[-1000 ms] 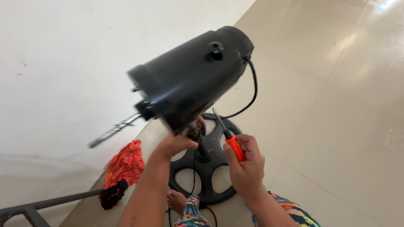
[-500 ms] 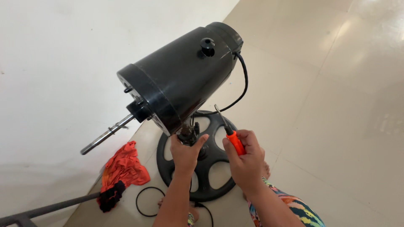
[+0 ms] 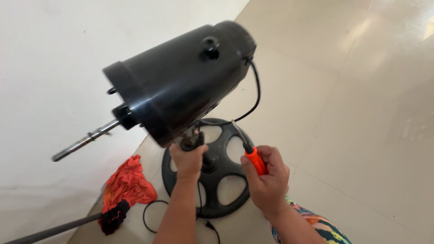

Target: The person uses a screwdriver to loosen and remove screws from the back of a standing fan motor. They detach the motor housing, rotate it, and continue unscrewing components while holding the motor steady.

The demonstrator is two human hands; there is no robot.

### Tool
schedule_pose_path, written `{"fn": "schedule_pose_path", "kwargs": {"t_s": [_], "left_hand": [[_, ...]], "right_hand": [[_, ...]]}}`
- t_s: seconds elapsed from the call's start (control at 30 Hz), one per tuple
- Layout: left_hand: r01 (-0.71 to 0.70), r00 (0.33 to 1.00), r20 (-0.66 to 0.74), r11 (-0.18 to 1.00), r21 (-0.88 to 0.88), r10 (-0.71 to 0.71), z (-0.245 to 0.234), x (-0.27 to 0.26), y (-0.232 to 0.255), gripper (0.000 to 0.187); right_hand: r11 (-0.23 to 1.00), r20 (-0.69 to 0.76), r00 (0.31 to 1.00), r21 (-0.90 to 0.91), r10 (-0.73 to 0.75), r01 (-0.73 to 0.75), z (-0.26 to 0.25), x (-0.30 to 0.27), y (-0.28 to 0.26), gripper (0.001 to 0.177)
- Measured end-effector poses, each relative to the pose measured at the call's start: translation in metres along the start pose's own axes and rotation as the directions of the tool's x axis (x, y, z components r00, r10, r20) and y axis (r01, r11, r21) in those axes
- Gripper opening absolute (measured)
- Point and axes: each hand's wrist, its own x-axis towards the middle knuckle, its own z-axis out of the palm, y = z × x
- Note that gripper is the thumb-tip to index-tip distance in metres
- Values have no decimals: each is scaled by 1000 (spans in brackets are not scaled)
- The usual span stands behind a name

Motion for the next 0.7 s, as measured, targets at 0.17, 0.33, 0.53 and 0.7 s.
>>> {"fn": "schedule_pose_path", "kwargs": {"t_s": [0.17,0.33,0.53,0.7], "left_hand": [[87,970,235,991,-101,-61,-29,26,2,43],[126,899,434,983,-131,-57,-43,44,-2,54],[213,841,530,967,-143,-107,-50,52,-26,59],[222,830,546,964,-145,-110,-41,49,-45,59]], "right_hand": [[994,-93,990,-22,-107,105,-14,-6,6,22],[958,-192,949,-190,-251,215,-24,-12,10,25],[972,-284,930,-33,-232,233,-20,-17,22,27],[957,-291,920,48,-262,288,-22,-16,22,28]]}}
